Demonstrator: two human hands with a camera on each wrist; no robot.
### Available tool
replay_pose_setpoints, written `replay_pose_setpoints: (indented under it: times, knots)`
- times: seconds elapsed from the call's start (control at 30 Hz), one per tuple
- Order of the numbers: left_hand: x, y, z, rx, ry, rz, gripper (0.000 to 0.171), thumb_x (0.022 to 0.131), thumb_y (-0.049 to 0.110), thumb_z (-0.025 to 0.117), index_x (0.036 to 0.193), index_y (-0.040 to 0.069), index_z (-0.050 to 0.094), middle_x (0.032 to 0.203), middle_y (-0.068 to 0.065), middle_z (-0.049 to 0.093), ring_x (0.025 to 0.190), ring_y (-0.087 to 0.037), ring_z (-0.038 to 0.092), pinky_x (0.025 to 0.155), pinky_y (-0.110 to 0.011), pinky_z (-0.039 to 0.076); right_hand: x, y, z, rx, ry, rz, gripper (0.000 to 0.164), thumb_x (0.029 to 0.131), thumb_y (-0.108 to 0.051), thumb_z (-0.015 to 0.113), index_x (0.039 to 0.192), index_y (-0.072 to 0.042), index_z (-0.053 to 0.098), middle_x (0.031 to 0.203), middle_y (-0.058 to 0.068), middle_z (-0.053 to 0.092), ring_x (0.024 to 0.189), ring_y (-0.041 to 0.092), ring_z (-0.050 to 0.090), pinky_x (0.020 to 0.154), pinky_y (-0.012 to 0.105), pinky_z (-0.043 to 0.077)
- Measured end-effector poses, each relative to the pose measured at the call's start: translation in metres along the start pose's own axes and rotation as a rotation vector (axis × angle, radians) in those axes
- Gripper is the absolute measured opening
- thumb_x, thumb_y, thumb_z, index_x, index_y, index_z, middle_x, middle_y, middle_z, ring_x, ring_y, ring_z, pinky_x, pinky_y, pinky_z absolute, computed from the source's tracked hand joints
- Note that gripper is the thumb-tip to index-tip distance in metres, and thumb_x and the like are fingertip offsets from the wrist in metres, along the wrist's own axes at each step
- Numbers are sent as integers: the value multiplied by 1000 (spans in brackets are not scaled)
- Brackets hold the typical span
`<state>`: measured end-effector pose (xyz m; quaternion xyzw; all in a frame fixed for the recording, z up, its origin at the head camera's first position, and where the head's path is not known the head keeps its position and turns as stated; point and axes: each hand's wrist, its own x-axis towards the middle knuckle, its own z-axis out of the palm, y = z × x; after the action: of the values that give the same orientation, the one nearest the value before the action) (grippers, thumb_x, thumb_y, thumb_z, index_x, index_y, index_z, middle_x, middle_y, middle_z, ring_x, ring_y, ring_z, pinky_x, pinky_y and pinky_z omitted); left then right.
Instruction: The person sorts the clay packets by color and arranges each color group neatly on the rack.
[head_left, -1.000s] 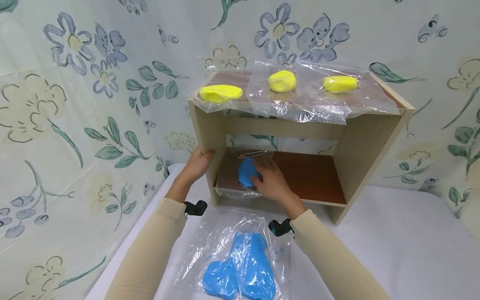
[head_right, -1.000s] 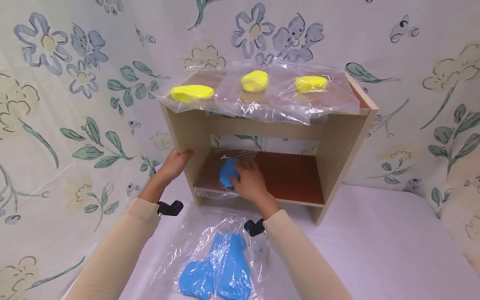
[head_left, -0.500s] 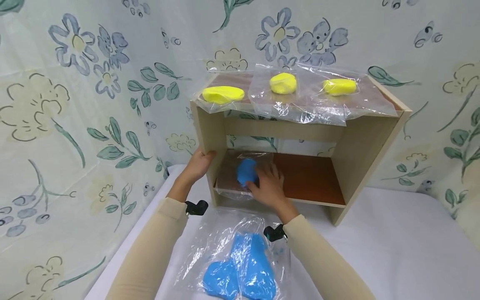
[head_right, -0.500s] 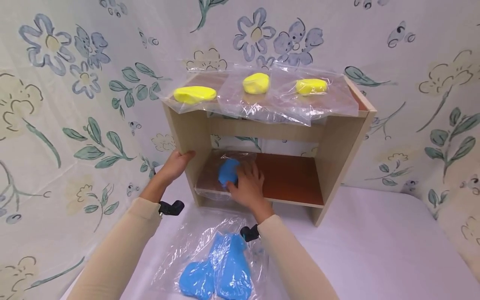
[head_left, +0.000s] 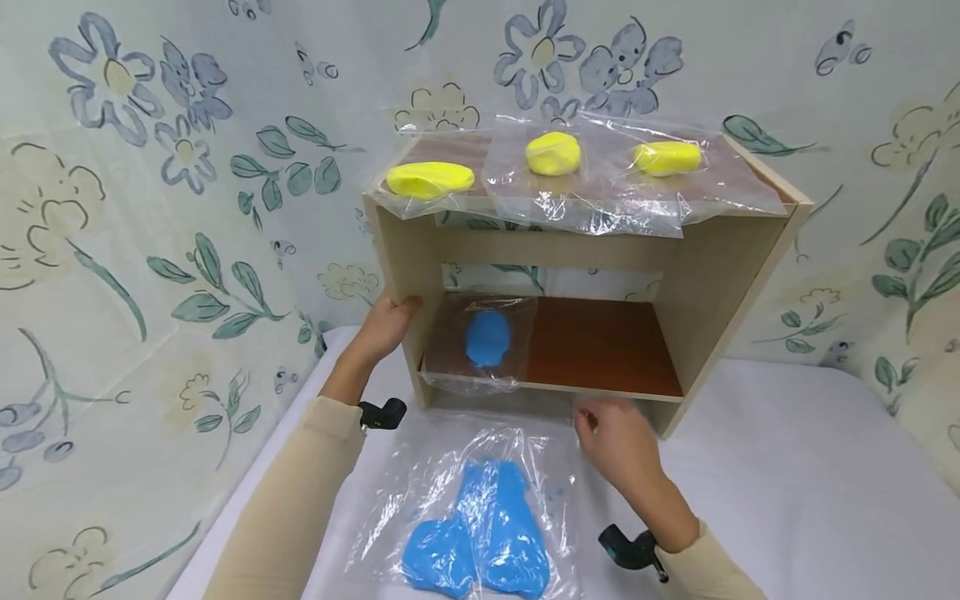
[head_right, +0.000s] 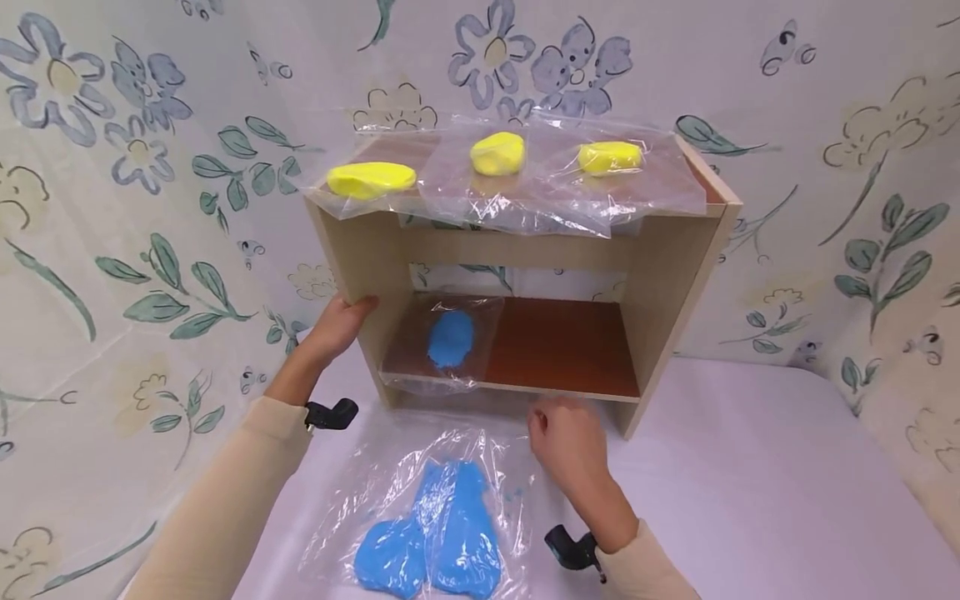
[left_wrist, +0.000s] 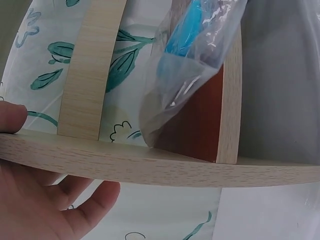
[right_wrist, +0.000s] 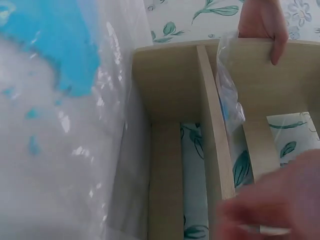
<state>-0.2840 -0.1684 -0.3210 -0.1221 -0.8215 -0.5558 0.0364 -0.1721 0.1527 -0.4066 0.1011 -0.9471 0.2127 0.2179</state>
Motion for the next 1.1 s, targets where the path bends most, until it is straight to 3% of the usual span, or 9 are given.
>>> replay_pose_setpoints:
  times: [0.07,0.13,0.23,0.33,0.57,0.7,0.77,0.97,1.1]
  knots:
    - [-1,-1,-2,7,-13,2,56,102,17,37,154,6,22,154,-24,35,141,-40,39,116,-59,33,-13,3,-3,-40,-248,93,18,87,-19,71,93,-4,77,84,11,74,70,24,63,57,36,51]
    - [-1,0,-5,18,-28,15,56,102,16,37,155,5,21,156,-24,34,143,-40,37,117,-59,31,-22,3,-1,-46,-439,177,24,89,-26,70,94,-4,76,83,10,73,70,24,62,56,36,50]
    - [0,5,-10,26,-48,36,57,102,15,37,156,6,19,158,-22,31,146,-39,33,118,-60,28,-29,0,6,-12,-596,267,30,90,-33,68,89,-3,73,80,7,68,71,21,58,59,36,48]
    - [2,8,-11,29,-48,31,58,102,15,37,156,7,18,159,-20,30,148,-39,31,119,-60,26,-34,-1,18,71,-592,306,32,88,-33,69,93,-1,71,83,7,68,75,21,59,63,37,50]
    - [1,5,-6,-10,-50,42,58,102,13,36,156,7,19,159,-21,30,147,-41,32,118,-62,27,-44,-5,40,361,-517,452,59,83,-18,75,131,10,53,100,15,67,76,17,63,70,39,56]
    - [1,2,-6,-15,-34,37,56,101,12,36,155,5,21,157,-22,31,146,-40,33,119,-61,27,-44,-9,47,492,-438,477,57,81,-6,70,133,8,49,110,22,65,90,27,65,74,42,58]
    - [2,2,-5,0,-33,26,56,102,13,37,155,6,21,157,-22,32,145,-39,33,119,-60,27,-44,-10,48,456,-405,444,52,82,-4,68,130,7,51,110,23,64,94,32,65,75,45,58]
    - [5,1,-5,14,-55,34,56,101,13,37,154,2,23,156,-24,33,144,-39,34,119,-58,28,-48,-15,38,108,-427,334,55,85,-15,72,131,6,52,112,25,66,90,37,68,68,48,58]
    - [5,2,-3,11,-58,30,55,101,12,37,153,2,23,155,-24,34,144,-39,35,119,-58,28,-49,-13,35,126,-464,328,57,84,-8,72,135,4,50,116,27,62,89,36,66,69,47,58]
